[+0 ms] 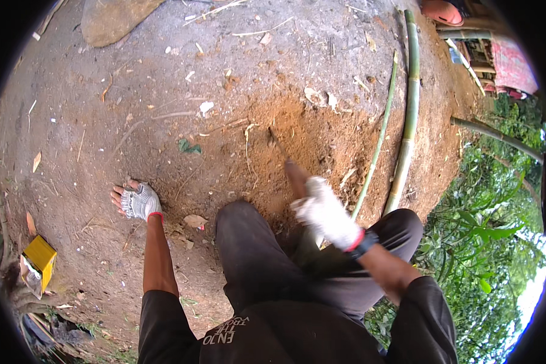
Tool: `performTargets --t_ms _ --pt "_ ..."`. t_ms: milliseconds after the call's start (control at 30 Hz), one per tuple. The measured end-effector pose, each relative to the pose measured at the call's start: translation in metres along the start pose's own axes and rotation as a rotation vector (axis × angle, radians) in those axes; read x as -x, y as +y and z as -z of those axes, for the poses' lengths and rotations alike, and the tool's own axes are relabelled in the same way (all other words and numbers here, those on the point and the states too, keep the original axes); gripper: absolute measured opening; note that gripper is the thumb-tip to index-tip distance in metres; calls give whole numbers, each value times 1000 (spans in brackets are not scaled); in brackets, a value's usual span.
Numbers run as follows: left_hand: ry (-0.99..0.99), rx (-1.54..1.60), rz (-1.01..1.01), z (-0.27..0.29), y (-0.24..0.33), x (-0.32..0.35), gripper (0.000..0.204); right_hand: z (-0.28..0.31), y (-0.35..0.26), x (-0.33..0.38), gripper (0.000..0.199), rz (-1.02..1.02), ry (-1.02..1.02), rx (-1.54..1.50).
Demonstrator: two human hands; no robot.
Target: The person kneels on the ground and uses a machete to repeatedly chop and scrape a patch of soil. They occasionally use their gloved left hand to clear loose dirt and debris from the area being worked.
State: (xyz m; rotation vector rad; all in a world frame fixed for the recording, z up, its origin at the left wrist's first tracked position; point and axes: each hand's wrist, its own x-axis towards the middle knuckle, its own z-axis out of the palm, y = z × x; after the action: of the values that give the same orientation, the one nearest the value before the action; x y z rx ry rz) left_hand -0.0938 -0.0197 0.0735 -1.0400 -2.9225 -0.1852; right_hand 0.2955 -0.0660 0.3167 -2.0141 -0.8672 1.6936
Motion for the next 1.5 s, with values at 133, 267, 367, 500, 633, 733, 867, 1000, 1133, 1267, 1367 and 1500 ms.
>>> performTargets --t_ms 133,267,367,500,633,733,867,1000,1133,1267,1367,1500 --pt "4 34 -18 -13 2 -19 66 7 -20 -8 66 15 -112 119" --pt "-15 36 -4 -40 12 -26 66 -134 13 -34 79 218 355 190" --pt "53 35 -25 -45 16 -44 65 -197 16 -48 85 245 491 150" --pt "14 23 12 -29 2 -8 68 -260 -13 -69 73 102 269 190" --pt "-37 -74 -6 -23 -16 -40 68 -266 -55 -76 62 157 292 136" --pt "-44 -1 6 -5 -2 -29 67 -181 -36 -33 55 185 279 60" --pt "-50 41 34 18 16 -37 68 -23 -31 46 47 175 252 -255" --pt "50 35 -32 -1 9 -2 69 87 -40 97 44 130 363 107" --pt "26 5 29 9 43 45 66 172 -73 144 56 84 378 305" --pt "28 -6 13 -7 60 56 64 215 -76 132 58 9 278 139" --pt "56 -36 -4 -40 65 47 63 205 -37 46 47 145 183 227" --pt "73 32 23 -60 83 43 64 146 54 -64 20 459 111 -90"
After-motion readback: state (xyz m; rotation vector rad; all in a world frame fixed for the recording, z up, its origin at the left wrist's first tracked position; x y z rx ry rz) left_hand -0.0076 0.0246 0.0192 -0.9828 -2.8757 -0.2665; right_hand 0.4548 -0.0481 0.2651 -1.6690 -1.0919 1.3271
